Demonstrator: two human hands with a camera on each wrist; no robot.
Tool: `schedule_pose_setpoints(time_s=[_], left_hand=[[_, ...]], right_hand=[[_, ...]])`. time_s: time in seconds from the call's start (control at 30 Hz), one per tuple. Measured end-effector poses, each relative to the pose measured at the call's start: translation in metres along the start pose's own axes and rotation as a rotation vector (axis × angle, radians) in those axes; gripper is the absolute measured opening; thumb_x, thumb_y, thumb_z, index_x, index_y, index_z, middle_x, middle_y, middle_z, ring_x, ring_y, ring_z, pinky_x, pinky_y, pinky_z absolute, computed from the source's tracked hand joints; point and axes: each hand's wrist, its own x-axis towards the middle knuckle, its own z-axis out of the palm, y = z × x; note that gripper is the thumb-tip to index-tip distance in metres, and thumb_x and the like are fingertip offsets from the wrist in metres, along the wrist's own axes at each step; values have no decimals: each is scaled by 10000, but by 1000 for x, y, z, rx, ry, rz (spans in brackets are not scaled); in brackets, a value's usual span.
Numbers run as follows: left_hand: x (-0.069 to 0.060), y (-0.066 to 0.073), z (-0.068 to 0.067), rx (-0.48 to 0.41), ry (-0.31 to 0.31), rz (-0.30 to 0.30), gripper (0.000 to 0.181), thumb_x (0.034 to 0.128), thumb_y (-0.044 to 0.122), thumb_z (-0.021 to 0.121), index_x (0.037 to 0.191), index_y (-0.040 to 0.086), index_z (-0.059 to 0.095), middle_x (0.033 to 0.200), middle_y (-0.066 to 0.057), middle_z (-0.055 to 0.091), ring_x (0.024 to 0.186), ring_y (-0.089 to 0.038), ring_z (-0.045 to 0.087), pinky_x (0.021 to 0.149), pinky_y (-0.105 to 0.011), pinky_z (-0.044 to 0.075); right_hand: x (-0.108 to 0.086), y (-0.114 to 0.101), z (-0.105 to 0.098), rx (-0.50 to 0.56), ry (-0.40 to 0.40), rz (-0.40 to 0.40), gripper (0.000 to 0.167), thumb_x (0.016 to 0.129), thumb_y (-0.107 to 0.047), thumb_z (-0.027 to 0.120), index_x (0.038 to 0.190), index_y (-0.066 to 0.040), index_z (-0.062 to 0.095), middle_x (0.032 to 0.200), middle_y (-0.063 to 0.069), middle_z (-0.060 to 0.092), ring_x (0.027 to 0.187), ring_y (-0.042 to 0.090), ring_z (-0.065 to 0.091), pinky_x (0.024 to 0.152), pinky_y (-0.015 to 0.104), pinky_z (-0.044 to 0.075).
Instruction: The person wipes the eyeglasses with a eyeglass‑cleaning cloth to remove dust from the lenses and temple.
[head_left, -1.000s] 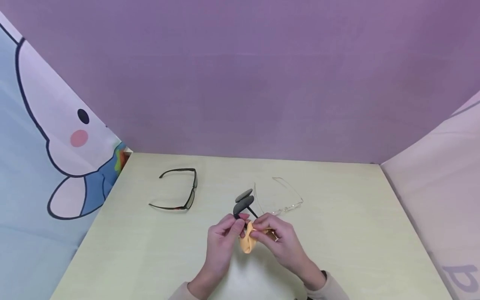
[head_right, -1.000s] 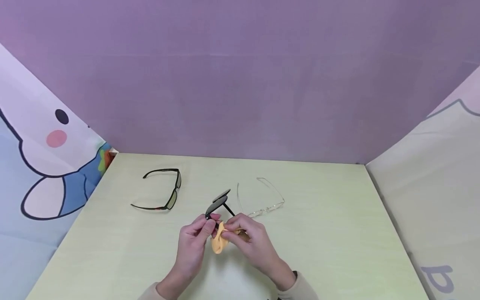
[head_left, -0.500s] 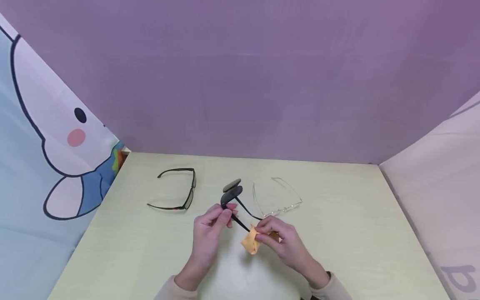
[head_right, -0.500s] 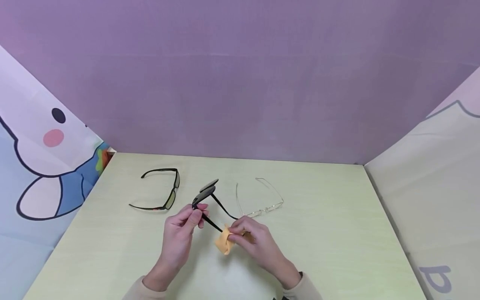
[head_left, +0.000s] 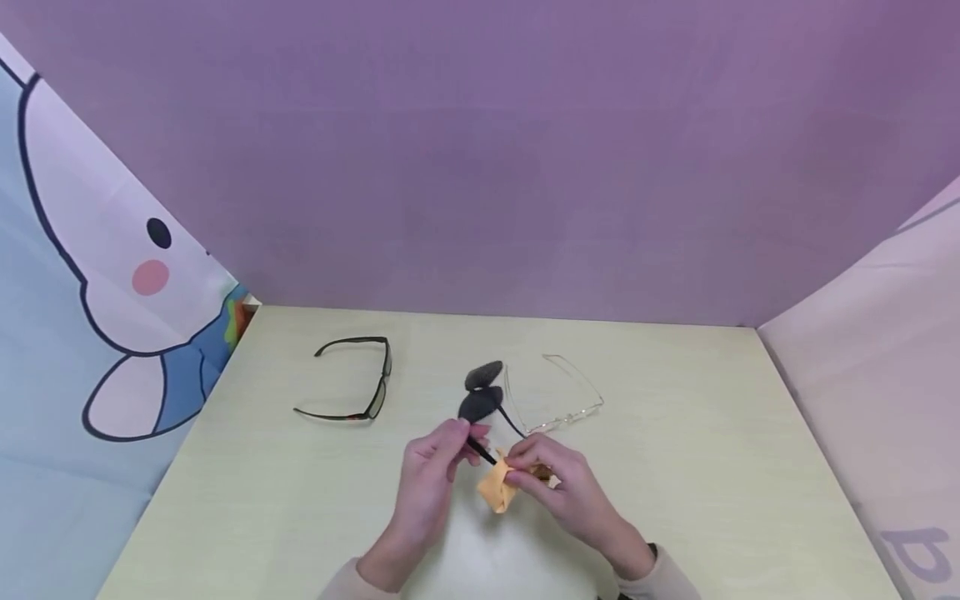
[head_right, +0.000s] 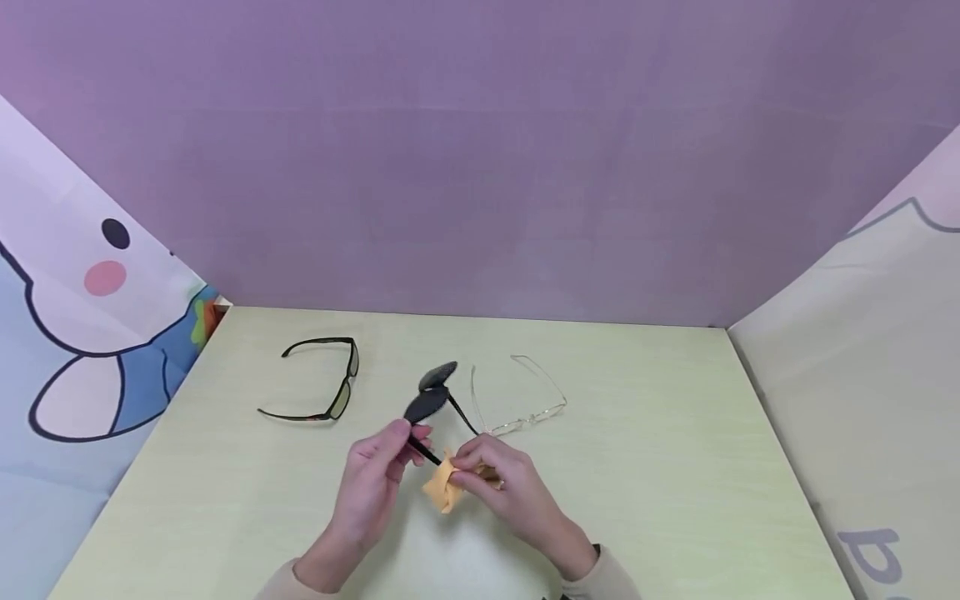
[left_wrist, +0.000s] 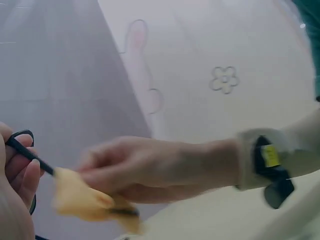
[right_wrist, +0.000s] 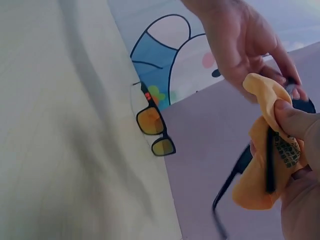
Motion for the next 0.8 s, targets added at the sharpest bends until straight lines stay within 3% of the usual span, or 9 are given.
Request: schedule_pose_setpoints(time_s=[0.17, 0.33, 0.47, 0.6, 0.8], left_hand=[[-4, -12, 8, -22, -7, -30, 347, 1028, 114, 603, 714, 129, 751, 948, -47, 714, 944, -150, 647, 877, -242, 525], [-3, -13, 7, -67, -21, -30, 353, 1046, 115, 576, 755, 147, 773, 962, -53, 663, 1060, -188, 687, 975, -258, 519], [-1, -7, 2, -110, -53, -38, 348, 1071, 130, 534, 879, 207, 814, 1009, -16, 675, 1066, -153, 651, 969, -239, 499], [0, 0, -3, -149, -35, -17, 347, 1084, 131, 503, 982, 244, 814, 1072, 14, 703, 984, -123, 621, 916, -220, 486], [0, -2, -5, -148, -30, -18, 364, 1077, 113, 503, 954, 250, 816, 1053, 23, 715, 961, -116, 626, 880, -211, 485]], right_hand=[[4, -3, 11, 57, 52, 11, 263, 837, 162, 726, 1002, -31, 658, 1013, 169, 699, 860, 108, 696, 597, 252, 604], [2, 0, 16, 66, 101, 47, 240, 853, 154, 718, 1007, -23, 666, 1016, 169, 702, 872, 87, 679, 630, 244, 593], [-3, 6, 15, 69, 73, 61, 228, 864, 135, 721, 1021, -23, 671, 1017, 170, 708, 860, 91, 664, 624, 236, 574], [-8, 14, 9, 27, 27, 46, 242, 854, 113, 746, 1027, -44, 684, 1007, 147, 719, 867, 114, 672, 631, 222, 562], [-9, 18, 6, 43, -1, 33, 248, 853, 120, 743, 1032, -42, 686, 1002, 147, 721, 886, 155, 695, 671, 243, 594]])
